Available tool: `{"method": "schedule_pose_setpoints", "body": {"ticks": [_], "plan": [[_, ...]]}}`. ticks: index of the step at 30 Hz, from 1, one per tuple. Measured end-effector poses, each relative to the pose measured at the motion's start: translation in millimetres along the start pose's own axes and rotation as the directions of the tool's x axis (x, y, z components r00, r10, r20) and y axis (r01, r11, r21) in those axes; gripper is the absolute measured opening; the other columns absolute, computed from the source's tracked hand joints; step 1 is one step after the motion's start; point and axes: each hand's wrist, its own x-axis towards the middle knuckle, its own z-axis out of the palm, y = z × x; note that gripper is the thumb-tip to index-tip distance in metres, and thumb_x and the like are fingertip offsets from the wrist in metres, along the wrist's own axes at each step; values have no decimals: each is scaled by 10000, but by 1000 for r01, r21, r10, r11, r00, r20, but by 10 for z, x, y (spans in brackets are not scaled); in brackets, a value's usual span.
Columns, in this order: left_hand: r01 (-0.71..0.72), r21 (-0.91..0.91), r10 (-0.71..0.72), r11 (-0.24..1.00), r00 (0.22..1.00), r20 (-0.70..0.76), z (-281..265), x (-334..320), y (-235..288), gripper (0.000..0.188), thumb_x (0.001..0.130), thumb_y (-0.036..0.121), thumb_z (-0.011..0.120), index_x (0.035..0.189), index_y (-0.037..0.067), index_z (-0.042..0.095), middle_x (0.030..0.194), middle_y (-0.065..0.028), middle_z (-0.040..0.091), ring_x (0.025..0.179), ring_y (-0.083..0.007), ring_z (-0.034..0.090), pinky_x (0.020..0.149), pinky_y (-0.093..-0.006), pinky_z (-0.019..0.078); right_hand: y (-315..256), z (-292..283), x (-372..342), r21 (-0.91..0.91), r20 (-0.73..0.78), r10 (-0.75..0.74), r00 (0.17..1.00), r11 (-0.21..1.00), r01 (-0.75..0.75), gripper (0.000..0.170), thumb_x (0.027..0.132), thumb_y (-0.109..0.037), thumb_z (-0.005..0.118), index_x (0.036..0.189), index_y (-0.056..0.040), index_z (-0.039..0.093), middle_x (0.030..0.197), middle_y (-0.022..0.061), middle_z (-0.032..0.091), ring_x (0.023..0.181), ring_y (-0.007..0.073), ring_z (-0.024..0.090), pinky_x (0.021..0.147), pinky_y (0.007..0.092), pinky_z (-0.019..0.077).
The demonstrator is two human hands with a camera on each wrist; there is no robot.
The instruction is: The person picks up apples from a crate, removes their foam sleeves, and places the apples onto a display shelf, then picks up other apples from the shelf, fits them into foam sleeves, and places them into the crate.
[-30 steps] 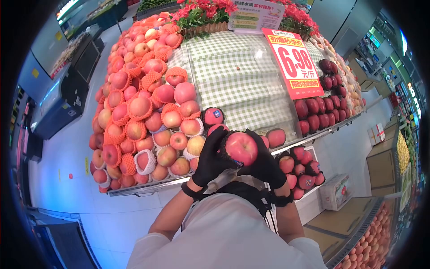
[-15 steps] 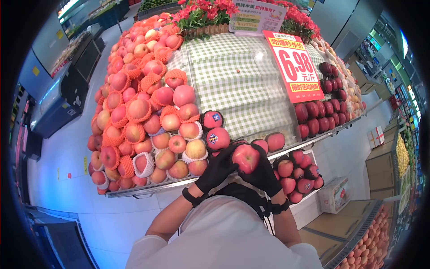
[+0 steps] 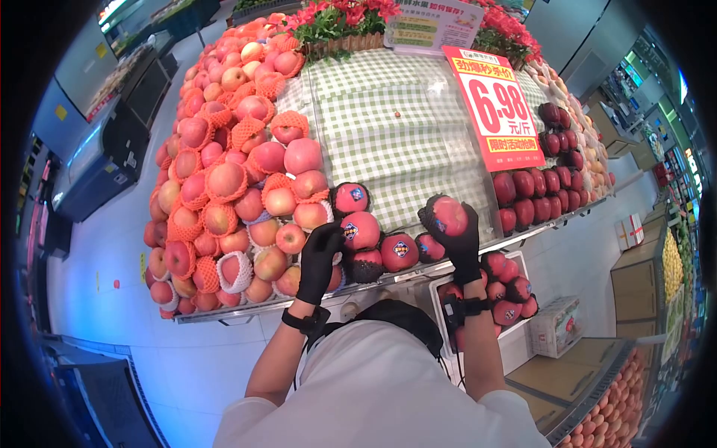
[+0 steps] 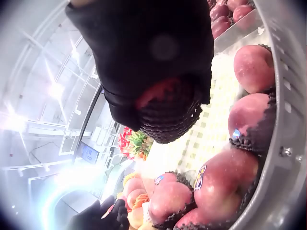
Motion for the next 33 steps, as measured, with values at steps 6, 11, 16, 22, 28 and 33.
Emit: {"method": "schedule_pose_setpoints", "body": {"ticks": [6,11,16,22,28,33], "plan": [[22,-25,-22,999,1000,3,41,-80,-131,269,962,113,603,1205,-2,605,1096,-62,669,972,-130,626,846,-275,508,-92,432,254,52,15,-30,999,998,29,451,699,-231,878,1003,-33,610,940,90,655,871,212,642,775,353,526],[17,60,-16,998,1000,-14,97,-157,-132,256,976,127,591,1199,2,613,1118,-61,661,994,-135,618,878,-280,498,-54,733,282,120,123,-125,984,987,111,452,636,-180,868,982,-37,614,918,118,648,872,269,644,788,385,526],[61,4,-61,998,998,-21,20,-203,-220,257,979,134,589,1199,4,620,1123,-62,658,1029,-135,609,909,-276,481,-80,782,273,-45,149,-39,988,998,47,550,608,-272,882,1014,-40,595,965,142,645,900,323,648,806,433,530],[113,-57,-114,992,993,-16,-13,-257,-213,276,976,149,598,1208,1,613,1120,-64,659,1033,-142,611,919,-284,479,175,734,464,-358,390,130,912,934,20,889,621,-472,839,1308,-51,464,1205,215,566,1070,392,612,889,489,519],[103,-21,-103,994,995,-3,-25,-272,-225,280,982,156,594,1211,-4,604,1094,-67,662,1005,-135,619,890,-282,495,61,863,644,-609,450,332,829,793,13,1101,620,-515,813,1478,-50,302,1305,275,502,1167,426,574,951,487,508],[137,-61,-136,989,991,13,-62,-300,-234,270,984,167,592,1191,-5,614,1079,-59,664,981,-127,623,862,-279,502,383,928,847,-491,584,311,750,871,22,1020,589,-511,841,1390,-27,435,1210,245,594,1105,382,624,928,449,528]]}}
